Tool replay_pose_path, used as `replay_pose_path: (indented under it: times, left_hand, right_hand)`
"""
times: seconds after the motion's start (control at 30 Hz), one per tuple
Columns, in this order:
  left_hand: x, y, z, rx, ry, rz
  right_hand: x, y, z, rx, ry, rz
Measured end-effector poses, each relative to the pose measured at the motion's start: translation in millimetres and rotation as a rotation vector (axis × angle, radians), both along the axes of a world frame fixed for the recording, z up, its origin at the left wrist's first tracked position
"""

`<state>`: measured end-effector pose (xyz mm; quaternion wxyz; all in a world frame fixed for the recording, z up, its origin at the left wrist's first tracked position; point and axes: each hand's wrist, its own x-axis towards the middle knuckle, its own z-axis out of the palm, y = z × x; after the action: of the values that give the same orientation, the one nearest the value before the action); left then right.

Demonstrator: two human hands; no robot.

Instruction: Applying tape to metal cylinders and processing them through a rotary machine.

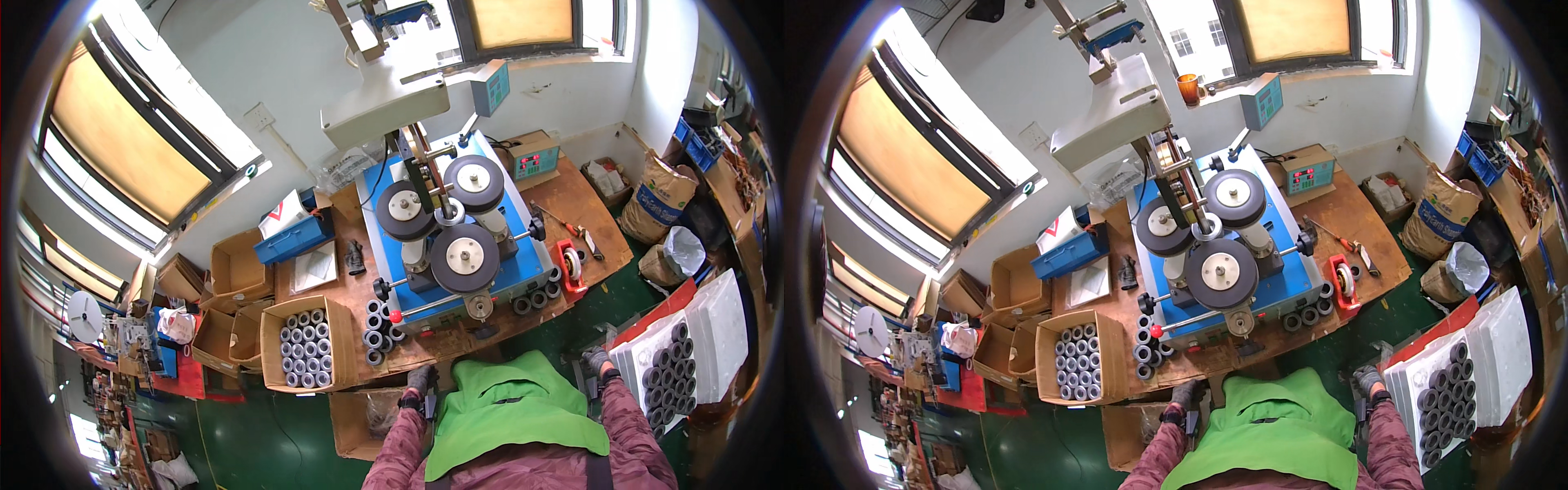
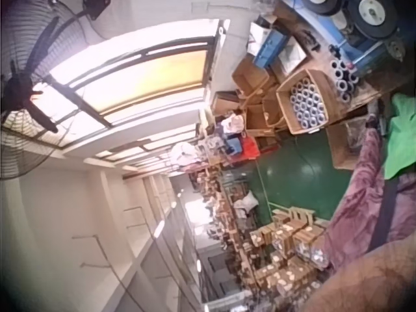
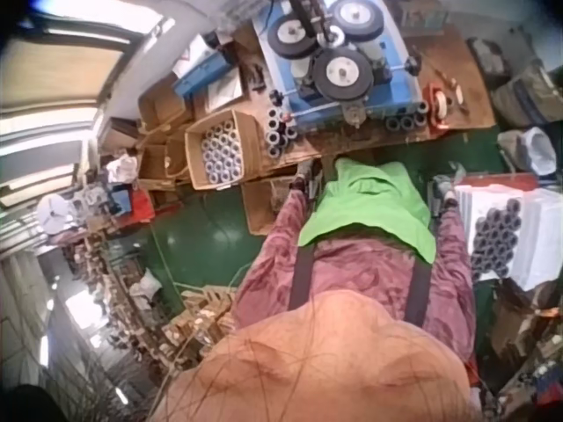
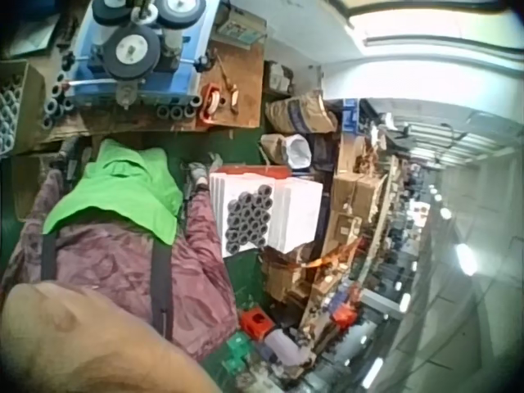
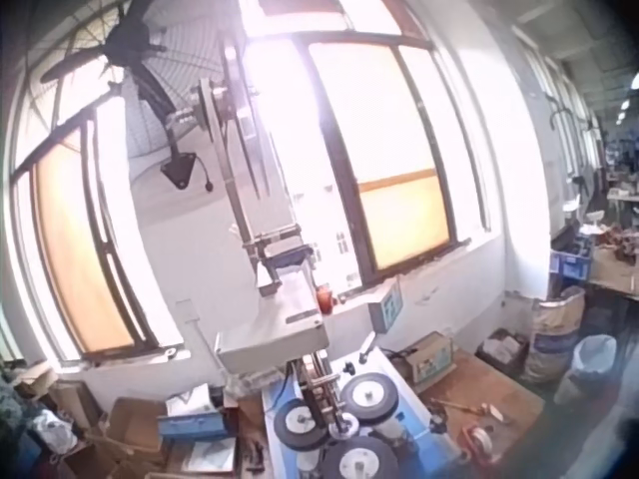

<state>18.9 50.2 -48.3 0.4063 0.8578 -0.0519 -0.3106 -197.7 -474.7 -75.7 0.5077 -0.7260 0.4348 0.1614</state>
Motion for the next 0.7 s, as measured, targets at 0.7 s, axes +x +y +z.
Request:
replay_pose_path:
  times: [0.7]
  left_hand:
    - [26, -82, 4, -1.058, 0.784, 1.118]
  right_hand:
    - [-18, -27, 40, 0.177, -0.003, -0.094]
